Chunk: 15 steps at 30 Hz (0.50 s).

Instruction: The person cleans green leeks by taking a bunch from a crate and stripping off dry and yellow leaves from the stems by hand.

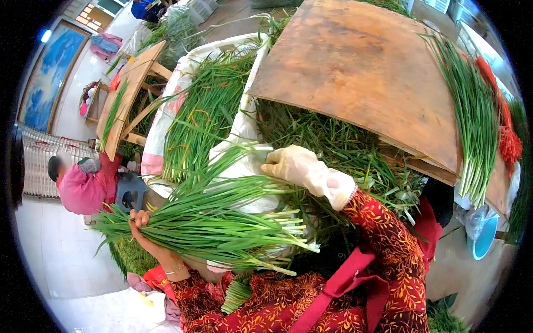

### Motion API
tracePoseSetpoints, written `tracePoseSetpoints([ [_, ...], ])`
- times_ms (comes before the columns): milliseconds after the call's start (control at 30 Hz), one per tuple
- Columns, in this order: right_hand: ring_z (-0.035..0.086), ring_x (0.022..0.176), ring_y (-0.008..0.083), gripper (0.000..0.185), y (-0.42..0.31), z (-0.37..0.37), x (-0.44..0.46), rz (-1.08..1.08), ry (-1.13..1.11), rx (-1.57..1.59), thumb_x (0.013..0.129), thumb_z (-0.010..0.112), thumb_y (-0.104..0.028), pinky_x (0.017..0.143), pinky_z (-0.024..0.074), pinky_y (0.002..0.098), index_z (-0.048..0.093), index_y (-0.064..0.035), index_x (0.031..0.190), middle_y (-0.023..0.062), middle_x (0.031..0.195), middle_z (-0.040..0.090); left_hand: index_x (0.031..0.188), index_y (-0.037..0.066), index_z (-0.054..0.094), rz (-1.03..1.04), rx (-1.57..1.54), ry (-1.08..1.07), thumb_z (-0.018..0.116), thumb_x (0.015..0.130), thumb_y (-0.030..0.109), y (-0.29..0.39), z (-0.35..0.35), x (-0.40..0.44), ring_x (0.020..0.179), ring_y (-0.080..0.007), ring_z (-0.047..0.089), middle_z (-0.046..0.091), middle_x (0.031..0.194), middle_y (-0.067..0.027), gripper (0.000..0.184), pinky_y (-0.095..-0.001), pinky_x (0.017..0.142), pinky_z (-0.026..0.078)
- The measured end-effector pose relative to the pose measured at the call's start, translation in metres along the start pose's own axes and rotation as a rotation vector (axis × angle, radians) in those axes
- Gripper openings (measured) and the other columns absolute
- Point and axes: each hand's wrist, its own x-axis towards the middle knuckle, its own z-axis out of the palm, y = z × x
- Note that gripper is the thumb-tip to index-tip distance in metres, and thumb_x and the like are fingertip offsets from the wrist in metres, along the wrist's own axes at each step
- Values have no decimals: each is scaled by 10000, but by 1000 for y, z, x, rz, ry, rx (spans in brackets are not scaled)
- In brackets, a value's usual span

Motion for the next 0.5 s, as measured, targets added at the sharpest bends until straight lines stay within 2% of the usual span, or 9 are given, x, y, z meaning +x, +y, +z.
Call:
tracePoseSetpoints([
  [100, 615, 832, 320, 381, 30, 4, -18, 96, 145, -96, 857, 473, -401, 768, 467, 394, 646, -84, 979, 154, 891, 648, 910, 117, 413, 7, -9, 49, 437, 939, 183, -2, -1, -1, 712, -78, 446, 428, 736, 37, 77, -245, 737, 412],
  [167, 626, 846, 283, 391, 90, 15, -26, 317, 242, -180, 865, 464, -404, 808, 460, 387, 646, -85, 997, 134, 907, 658, 906, 115, 414, 13, -8, 73, 440, 937, 178, -2, -6, -1, 701, -77, 441, 425, 732, 38, 75, -239, 729, 407],
  [233, 631, 866, 253, 427, 99, -10, -41, 643, -143, 19, 886, 431, -414, 843, 454, 377, 650, -64, 995, 119, 925, 662, 901, 114, 414, 19, -19, 96, 442, 935, 174, -4, -8, 1, 693, -76, 436, 421, 727, 39, 74, -233, 722, 402],
  [267, 631, 847, 248, 478, 96, -18, -45, 593, -252, -81, 906, 398, -431, 832, 458, 366, 647, -32, 988, 119, 919, 660, 897, 115, 413, 15, -27, 109, 442, 935, 172, -4, -7, 2, 689, -75, 434, 419, 724, 39, 74, -230, 718, 400],
  [300, 627, 790, 258, 494, 91, -22, -46, 472, -197, -434, 908, 396, -453, 786, 465, 364, 653, -32, 922, 118, 847, 656, 894, 116, 412, 5, -29, 125, 441, 935, 170, -5, -6, 0, 686, -74, 432, 417, 721, 39, 74, -227, 714, 398],
  [367, 612, 807, 283, 477, 50, -40, -47, 388, -98, -585, 892, 427, -463, 770, 467, 370, 648, -40, 867, 120, 821, 639, 891, 117, 409, -4, -49, 93, 441, 935, 173, -3, -12, 2, 688, -73, 432, 413, 716, 40, 78, -226, 709, 397],
  [433, 603, 878, 309, 423, 15, -55, -35, 222, 72, -454, 865, 477, -452, 776, 469, 400, 624, -77, 993, 147, 926, 634, 891, 118, 407, -3, -48, 70, 442, 935, 176, -2, -18, 3, 689, -72, 432, 411, 714, 39, 81, -226, 706, 398],
  [500, 589, 914, 313, 423, -2, -49, -13, -136, 249, -242, 867, 480, -443, 791, 464, 409, 607, -77, 1038, 141, 1030, 606, 894, 118, 404, 0, -22, 50, 443, 936, 180, 0, -22, 4, 690, -73, 433, 412, 717, 39, 85, -230, 706, 401],
])
